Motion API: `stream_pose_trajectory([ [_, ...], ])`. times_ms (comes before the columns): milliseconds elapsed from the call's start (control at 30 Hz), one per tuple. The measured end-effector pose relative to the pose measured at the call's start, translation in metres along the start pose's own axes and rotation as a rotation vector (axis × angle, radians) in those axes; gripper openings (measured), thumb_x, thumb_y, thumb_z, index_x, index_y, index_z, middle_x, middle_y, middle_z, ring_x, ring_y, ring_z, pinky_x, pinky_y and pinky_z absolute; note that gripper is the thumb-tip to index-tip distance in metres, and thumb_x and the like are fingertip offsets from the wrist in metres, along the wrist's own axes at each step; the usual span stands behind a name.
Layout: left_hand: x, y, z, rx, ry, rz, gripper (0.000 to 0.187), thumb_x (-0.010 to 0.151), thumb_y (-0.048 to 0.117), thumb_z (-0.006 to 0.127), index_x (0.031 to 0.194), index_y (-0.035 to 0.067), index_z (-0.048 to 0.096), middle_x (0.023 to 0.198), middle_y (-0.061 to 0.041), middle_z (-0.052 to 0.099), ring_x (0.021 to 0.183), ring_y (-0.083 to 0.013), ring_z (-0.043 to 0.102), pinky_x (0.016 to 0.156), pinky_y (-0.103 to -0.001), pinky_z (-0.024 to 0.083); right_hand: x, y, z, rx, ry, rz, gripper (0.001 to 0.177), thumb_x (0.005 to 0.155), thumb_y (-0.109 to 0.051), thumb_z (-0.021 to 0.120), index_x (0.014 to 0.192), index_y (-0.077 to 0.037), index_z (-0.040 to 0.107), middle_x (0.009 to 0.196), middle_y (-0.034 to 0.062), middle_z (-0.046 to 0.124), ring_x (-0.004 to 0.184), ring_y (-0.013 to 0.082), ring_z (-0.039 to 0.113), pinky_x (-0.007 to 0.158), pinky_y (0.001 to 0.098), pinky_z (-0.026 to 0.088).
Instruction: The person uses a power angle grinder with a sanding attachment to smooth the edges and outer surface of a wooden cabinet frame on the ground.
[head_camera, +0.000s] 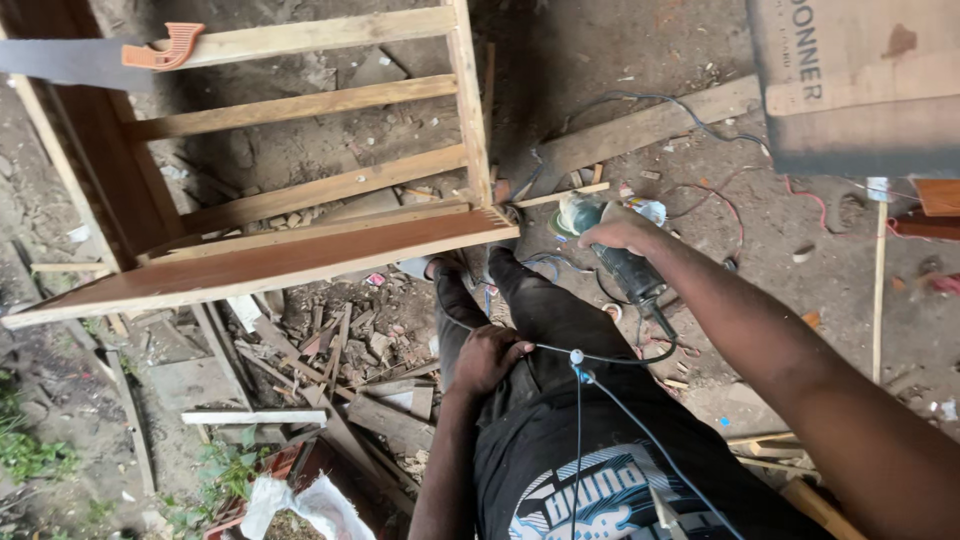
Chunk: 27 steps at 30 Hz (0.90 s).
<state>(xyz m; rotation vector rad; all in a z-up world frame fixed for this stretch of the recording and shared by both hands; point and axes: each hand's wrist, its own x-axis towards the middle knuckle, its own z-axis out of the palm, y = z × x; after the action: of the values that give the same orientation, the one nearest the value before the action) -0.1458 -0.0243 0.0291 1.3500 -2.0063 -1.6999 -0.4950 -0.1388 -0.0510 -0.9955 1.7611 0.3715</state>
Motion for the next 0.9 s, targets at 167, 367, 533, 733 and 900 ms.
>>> stream_pose_trajectory([
  [167,0.013,0.0,0.003,-0.033,-0.014,-0.034,0.042,0.093,0.047,0.067,0.088,0.005,0.075,0.089,-0.012,0.074,0.091,-0.0338,0.068,0.087,-0.043,0.051,0.004,0.036,0.001,0.445,-0.1,0.024,0.057,0.07,-0.029,0.086,0.107,0.011,0.07,0.083,0.0141,0.069,0.066,0.0255,0.068,0.06,0.0389,0.057],
  [367,0.024,0.006,0.024,0.138,-0.068,-0.189,0.044,0.088,0.052,0.068,0.092,0.01,0.078,0.103,-0.009,0.074,0.112,-0.032,0.064,0.102,-0.05,0.041,0.019,0.031,-0.008,0.789,-0.419,0.177,0.045,0.069,-0.023,0.082,0.104,0.003,0.068,0.088,0.0146,0.077,0.075,0.0209,0.078,0.066,0.0349,0.063],
  [533,0.037,-0.014,0.057,0.196,-0.139,-0.242,0.045,0.089,0.054,0.067,0.098,0.011,0.077,0.113,-0.009,0.071,0.121,-0.0298,0.058,0.111,-0.052,0.032,0.051,0.023,-0.015,0.569,-0.537,-0.089,0.058,0.068,-0.022,0.082,0.116,0.004,0.061,0.086,0.0157,0.074,0.07,0.0226,0.073,0.06,0.0379,0.061],
  [733,0.043,-0.036,0.093,0.089,-0.08,-0.318,0.042,0.089,0.05,0.068,0.097,0.009,0.075,0.113,-0.01,0.071,0.121,-0.0306,0.059,0.11,-0.05,0.033,0.097,0.021,0.006,0.505,-0.732,-0.246,0.073,0.065,-0.02,0.083,0.13,-0.004,0.053,0.094,0.0096,0.065,0.075,0.0189,0.069,0.061,0.0362,0.061],
  [900,0.041,-0.039,0.106,0.017,-0.079,-0.412,0.04,0.091,0.048,0.068,0.094,0.009,0.074,0.109,-0.009,0.071,0.117,-0.0296,0.06,0.109,-0.048,0.036,0.148,0.035,0.03,0.433,-0.702,-0.001,0.074,0.061,-0.019,0.083,0.126,-0.005,0.052,0.093,0.0123,0.068,0.071,0.0231,0.073,0.059,0.04,0.062],
])
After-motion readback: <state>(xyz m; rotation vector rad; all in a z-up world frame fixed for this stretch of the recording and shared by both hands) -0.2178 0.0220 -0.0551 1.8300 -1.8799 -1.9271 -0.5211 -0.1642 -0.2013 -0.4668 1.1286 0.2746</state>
